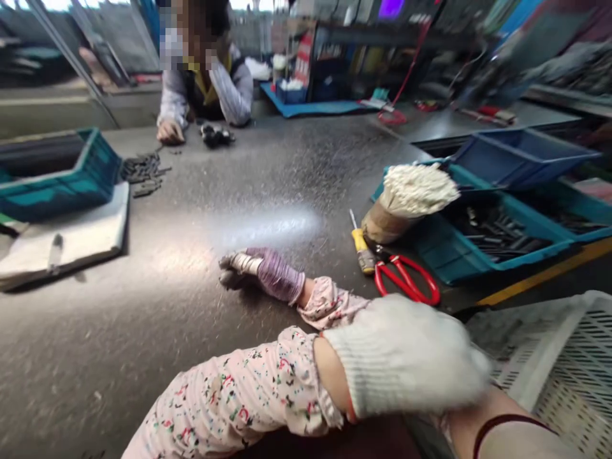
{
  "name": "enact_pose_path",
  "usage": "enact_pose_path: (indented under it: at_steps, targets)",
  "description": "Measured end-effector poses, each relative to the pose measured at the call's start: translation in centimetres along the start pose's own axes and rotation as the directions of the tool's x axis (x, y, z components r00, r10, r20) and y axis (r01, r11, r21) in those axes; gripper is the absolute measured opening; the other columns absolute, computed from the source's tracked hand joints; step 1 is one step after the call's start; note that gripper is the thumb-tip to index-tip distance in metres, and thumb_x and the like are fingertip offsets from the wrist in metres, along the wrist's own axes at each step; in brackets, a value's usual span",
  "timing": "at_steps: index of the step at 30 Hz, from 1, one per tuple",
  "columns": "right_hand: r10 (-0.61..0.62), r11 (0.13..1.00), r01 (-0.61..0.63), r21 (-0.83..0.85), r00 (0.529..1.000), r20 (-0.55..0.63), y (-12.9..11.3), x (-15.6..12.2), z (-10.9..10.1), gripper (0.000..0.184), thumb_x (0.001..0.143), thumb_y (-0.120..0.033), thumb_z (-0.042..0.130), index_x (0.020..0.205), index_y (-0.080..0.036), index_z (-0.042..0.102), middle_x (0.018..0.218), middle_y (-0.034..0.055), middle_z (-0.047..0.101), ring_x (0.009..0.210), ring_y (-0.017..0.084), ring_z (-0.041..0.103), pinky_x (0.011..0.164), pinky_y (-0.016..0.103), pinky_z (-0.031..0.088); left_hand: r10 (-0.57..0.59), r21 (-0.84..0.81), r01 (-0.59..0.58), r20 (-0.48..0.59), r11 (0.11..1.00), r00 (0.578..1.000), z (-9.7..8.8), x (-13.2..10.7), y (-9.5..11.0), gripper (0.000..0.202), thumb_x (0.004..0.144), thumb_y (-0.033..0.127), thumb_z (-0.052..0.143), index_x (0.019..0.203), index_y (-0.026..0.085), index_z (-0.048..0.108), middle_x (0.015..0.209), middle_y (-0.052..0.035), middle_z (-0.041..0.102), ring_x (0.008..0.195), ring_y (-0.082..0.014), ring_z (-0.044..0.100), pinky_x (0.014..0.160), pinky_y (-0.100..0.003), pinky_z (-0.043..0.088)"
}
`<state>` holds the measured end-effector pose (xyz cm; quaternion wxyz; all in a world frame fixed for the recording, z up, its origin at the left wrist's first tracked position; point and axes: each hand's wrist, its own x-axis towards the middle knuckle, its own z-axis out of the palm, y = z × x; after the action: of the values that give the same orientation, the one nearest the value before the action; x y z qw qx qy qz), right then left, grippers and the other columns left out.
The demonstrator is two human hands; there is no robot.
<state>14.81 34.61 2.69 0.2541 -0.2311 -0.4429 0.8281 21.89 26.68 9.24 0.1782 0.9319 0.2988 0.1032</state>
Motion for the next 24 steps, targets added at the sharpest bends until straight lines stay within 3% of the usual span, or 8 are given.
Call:
enact_pose_path:
  at_steps: [3,7,11,14,20,24]
  targets:
    - [-0.011,1.0,0.011,-0.006,1.0,0.023,0.3,0.4,0.1,0.05,0.062,-0.055,0.078,0.089,-0.015,0.065,0.077,0.005,0.067,0.073,0.015,0.063,0.071,0.029,0.047,0.112,0.186,-0.122,0.064,0.975,0.992,-0.3,1.1,-2.7,0.024,0.091,0.023,0.044,0.092,0.019,0.068,0.08,-0.0096,0.065,0.072,-0.0233,0.066,0.055,-0.037,0.055]
    - [-0.014,0.999,0.013,0.035,0.999,0.049,0.4,1.0,0.3,0.046,0.064,-0.052,0.077,0.086,-0.014,0.064,0.072,0.0045,0.065,0.069,0.015,0.063,0.068,0.028,0.046,0.03,0.101,-0.032,0.028,0.994,0.999,0.5,0.9,-5.4,0.03,0.087,0.022,0.047,0.112,0.025,0.062,0.093,-0.0035,0.068,0.081,-0.0213,0.067,0.066,-0.035,0.057]
    - [-0.006,0.993,0.005,0.118,1.0,0.013,0.7,1.8,0.3,0.041,0.064,-0.048,0.076,0.083,-0.014,0.064,0.071,0.0041,0.065,0.065,0.015,0.062,0.064,0.029,0.046,-0.097,0.036,0.098,-0.021,0.995,0.995,1.0,-0.1,-5.7,0.037,0.087,0.02,0.042,0.117,0.028,0.062,0.106,-0.0024,0.069,0.089,-0.0202,0.067,0.076,-0.033,0.056]
    - [-0.014,0.993,0.013,0.114,1.0,0.003,1.1,2.2,0.4,0.038,0.068,-0.047,0.074,0.084,-0.014,0.063,0.071,0.0038,0.065,0.064,0.015,0.062,0.063,0.028,0.046,-0.138,0.087,0.152,-0.145,0.985,0.98,2.0,-1.4,-5.8,0.042,0.086,0.02,0.041,0.122,0.028,0.06,0.109,-0.0028,0.069,0.09,-0.0211,0.067,0.074,-0.035,0.056]
    - [-0.015,0.999,0.018,-0.032,0.996,0.086,1.3,2.4,0.6,0.029,0.073,-0.04,0.072,0.084,-0.013,0.067,0.071,0.0032,0.065,0.063,0.012,0.061,0.065,0.025,0.046,0.066,0.341,0.106,-0.456,0.934,0.888,3.6,-4.0,-7.6,0.037,0.085,0.024,0.044,0.117,0.021,0.063,0.101,-0.008,0.072,0.085,-0.0215,0.067,0.069,-0.033,0.053]
    - [0.023,0.99,-0.028,0.137,0.999,0.036,0.8,2.8,0.2,0.02,0.081,-0.032,0.063,0.086,-0.012,0.063,0.069,0.0037,0.065,0.063,0.015,0.063,0.064,0.028,0.047,0.212,0.449,0.072,-0.55,0.89,0.807,2.9,-3.7,-8.3,0.031,0.086,0.021,0.042,0.107,0.018,0.064,0.091,-0.0057,0.072,0.075,-0.0187,0.067,0.061,-0.031,0.05]
